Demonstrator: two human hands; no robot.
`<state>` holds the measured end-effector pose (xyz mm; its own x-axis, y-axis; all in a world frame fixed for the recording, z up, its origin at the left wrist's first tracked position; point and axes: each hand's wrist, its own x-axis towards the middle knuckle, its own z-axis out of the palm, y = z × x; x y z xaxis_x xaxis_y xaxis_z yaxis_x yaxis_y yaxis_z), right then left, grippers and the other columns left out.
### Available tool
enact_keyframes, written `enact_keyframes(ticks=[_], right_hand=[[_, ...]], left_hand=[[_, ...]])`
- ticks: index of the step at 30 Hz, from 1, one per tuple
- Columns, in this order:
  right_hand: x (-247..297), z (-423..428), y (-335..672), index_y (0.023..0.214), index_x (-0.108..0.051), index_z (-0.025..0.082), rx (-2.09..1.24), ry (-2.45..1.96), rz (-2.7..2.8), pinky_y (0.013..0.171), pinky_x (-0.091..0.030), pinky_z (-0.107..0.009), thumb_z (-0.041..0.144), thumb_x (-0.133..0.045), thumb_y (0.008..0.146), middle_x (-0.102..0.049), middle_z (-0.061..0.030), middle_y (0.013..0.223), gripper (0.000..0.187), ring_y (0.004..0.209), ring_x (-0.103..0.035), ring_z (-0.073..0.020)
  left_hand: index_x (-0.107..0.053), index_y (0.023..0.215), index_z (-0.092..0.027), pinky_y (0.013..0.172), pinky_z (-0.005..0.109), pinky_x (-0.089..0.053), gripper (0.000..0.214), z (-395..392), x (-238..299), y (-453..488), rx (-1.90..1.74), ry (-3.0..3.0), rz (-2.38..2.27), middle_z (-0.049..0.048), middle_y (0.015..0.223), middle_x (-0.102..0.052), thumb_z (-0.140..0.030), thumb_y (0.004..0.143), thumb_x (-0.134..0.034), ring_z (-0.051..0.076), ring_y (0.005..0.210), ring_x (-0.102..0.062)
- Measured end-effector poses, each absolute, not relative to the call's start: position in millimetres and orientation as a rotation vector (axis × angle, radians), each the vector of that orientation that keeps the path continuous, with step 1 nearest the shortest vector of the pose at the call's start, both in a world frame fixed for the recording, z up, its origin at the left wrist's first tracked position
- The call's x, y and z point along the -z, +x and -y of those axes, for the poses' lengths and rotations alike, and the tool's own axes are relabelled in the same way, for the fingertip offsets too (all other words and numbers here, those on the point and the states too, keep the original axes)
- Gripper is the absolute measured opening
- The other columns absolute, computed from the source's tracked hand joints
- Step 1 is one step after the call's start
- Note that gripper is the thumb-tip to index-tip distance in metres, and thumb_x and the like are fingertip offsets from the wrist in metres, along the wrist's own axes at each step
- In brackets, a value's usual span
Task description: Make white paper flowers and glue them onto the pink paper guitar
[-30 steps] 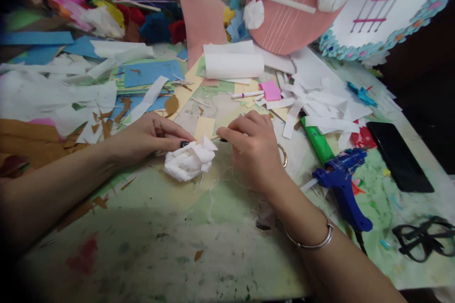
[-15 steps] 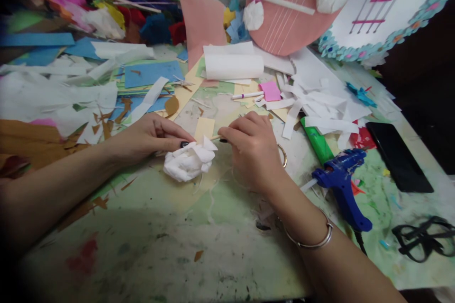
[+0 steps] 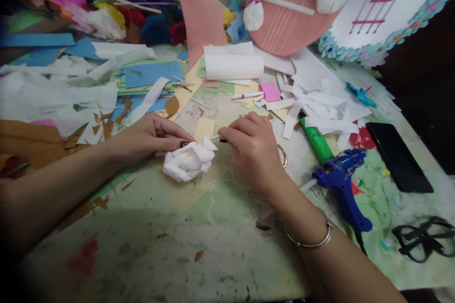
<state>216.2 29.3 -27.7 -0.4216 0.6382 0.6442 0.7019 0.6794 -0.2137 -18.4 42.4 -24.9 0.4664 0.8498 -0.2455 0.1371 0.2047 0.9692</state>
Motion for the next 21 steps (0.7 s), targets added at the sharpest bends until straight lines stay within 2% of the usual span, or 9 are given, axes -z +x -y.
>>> enact_keyframes(ticks=[13,21], right_hand=[[23.9,-29.0,217.6,0.079,-0.071,0.022,0.112,-1.094,2.197,0.072,-0.038,-0.035,0.011,-0.052,0.088,-0.068,-0.0038,0.074,0.024,0.074,-0.054,-0.017],[12.9,-34.2,229.7,0.074,-0.069,0.022,0.116,-1.119,2.289,0.066,-0.035,-0.035,0.013,-0.053,0.083,-0.066,-0.0027,0.068,0.021,0.067,-0.057,-0.0163]], left_hand=[[-0.08,0.083,-0.021,0.052,0.02,-0.048,0.016,-42.1,27.1,-18.5,-0.64,1.291,-0.985,0.0065,0.076,-0.076,-0.024,0.068,-0.074,0.013,0.059,-0.063],[-0.079,0.08,-0.02,0.05,0.019,-0.046,0.015,-42.2,26.4,-18.7,-0.659,1.265,-1.027,0.0063,0.073,-0.075,-0.026,0.067,-0.075,0.012,0.056,-0.062]])
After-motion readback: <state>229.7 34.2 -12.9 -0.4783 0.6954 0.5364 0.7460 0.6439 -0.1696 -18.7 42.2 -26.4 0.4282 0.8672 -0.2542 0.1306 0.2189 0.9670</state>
